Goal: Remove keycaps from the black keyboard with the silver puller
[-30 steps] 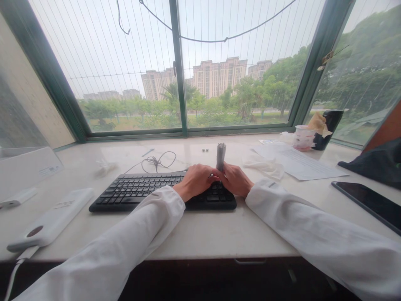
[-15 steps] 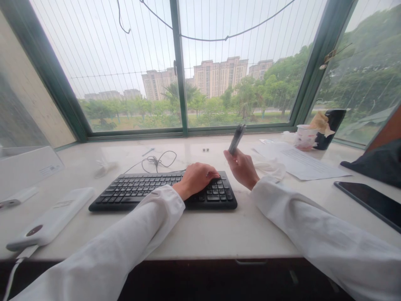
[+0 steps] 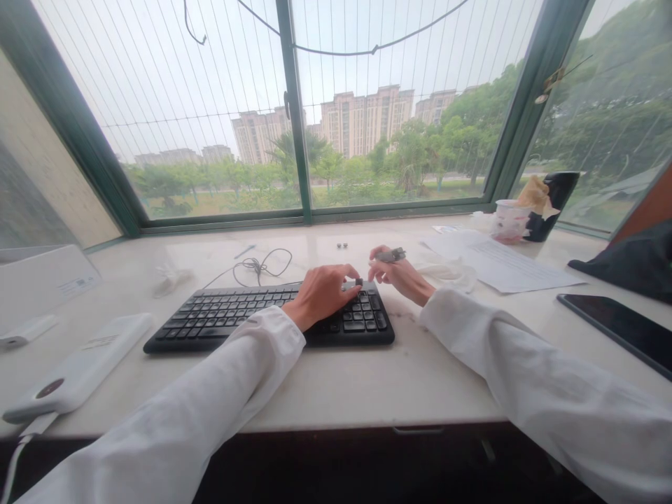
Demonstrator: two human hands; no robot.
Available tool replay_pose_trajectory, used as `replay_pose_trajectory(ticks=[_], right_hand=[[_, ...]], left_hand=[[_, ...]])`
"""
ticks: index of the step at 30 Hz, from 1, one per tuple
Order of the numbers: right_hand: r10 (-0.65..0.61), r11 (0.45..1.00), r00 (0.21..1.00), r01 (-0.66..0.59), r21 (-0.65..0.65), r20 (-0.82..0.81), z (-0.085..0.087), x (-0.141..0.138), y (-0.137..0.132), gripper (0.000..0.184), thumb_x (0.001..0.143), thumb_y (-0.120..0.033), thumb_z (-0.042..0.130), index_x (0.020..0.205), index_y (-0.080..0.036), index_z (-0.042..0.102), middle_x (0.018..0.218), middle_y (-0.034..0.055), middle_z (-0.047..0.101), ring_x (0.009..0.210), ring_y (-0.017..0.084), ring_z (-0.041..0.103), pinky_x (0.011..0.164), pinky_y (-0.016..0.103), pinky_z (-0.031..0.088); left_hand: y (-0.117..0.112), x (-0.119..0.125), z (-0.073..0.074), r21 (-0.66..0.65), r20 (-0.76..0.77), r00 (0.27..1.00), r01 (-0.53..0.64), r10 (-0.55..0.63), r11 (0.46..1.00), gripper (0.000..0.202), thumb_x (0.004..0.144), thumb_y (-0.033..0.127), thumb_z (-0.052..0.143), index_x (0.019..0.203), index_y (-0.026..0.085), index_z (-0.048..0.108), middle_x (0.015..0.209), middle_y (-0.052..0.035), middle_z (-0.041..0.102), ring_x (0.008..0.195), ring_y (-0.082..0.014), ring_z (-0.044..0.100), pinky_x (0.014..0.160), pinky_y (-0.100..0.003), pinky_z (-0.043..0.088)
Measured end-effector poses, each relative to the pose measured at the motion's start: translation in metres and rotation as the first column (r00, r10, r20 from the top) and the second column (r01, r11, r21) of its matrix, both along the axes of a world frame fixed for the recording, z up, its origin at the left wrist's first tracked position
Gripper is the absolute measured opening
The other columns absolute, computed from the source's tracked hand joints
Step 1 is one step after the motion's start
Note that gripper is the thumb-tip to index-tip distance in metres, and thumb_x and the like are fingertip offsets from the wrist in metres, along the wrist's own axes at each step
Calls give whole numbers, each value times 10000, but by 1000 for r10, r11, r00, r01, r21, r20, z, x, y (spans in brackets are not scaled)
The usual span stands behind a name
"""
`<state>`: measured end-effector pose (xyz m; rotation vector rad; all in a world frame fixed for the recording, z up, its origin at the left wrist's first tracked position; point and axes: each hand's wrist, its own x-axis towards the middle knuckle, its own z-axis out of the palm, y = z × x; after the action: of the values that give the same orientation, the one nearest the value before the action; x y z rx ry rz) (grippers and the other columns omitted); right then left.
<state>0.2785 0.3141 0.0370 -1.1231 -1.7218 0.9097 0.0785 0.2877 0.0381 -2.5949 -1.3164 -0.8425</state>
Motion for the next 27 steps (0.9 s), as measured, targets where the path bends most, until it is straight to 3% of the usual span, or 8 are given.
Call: replay_pose_trajectory(ticks=[5, 11, 18, 22, 27], right_hand=[[40, 998, 999, -39, -50, 20, 2, -2, -3, 296, 872, -495, 515, 951, -214, 463, 722, 19, 705, 641, 157, 565, 598, 280, 382], [75, 990, 992, -86, 114, 97, -8, -1, 0, 324, 801, -421, 642, 943, -243, 411, 765, -25, 694, 705, 167, 615, 716, 317, 452], [204, 937, 975, -222, 270, 93, -7, 2, 1, 497, 745, -523, 728, 953, -258, 362, 992, 56, 724, 878, 219, 657, 756, 359, 501], [156, 907, 977, -201, 370, 147, -4, 3, -1, 530, 715, -551, 748, 929, -264, 357, 1008, 57, 730, 847, 209, 650, 722, 350, 504], [93, 927, 977, -155, 340, 193, -2, 2, -6, 520, 718, -575, 735, 886, -259, 358, 944, 55, 743, 761, 203, 656, 703, 345, 517]], left_hand=[[0, -2, 0, 32, 8, 1000, -8, 8, 999, 177, 840, 355, 640, 976, 252, 687, 921, 20, 749, 793, -177, 689, 662, -270, 444], [-1, -3, 2, 82, 19, 999, -42, 40, 996, 128, 831, 312, 629, 935, 251, 671, 893, 33, 745, 732, -163, 675, 605, -254, 412], [-1, -4, 3, 81, 40, 999, -14, 11, 997, 142, 855, 280, 586, 945, 208, 669, 911, -7, 739, 699, -152, 651, 626, -251, 433], [-2, -3, 4, 79, 18, 1000, -25, 24, 997, 152, 858, 301, 591, 946, 205, 669, 900, -14, 734, 691, -156, 645, 637, -259, 445], [-7, -2, 7, 58, -15, 998, -59, 60, 997, 165, 862, 331, 602, 962, 222, 676, 894, -9, 736, 718, -169, 658, 643, -266, 455]])
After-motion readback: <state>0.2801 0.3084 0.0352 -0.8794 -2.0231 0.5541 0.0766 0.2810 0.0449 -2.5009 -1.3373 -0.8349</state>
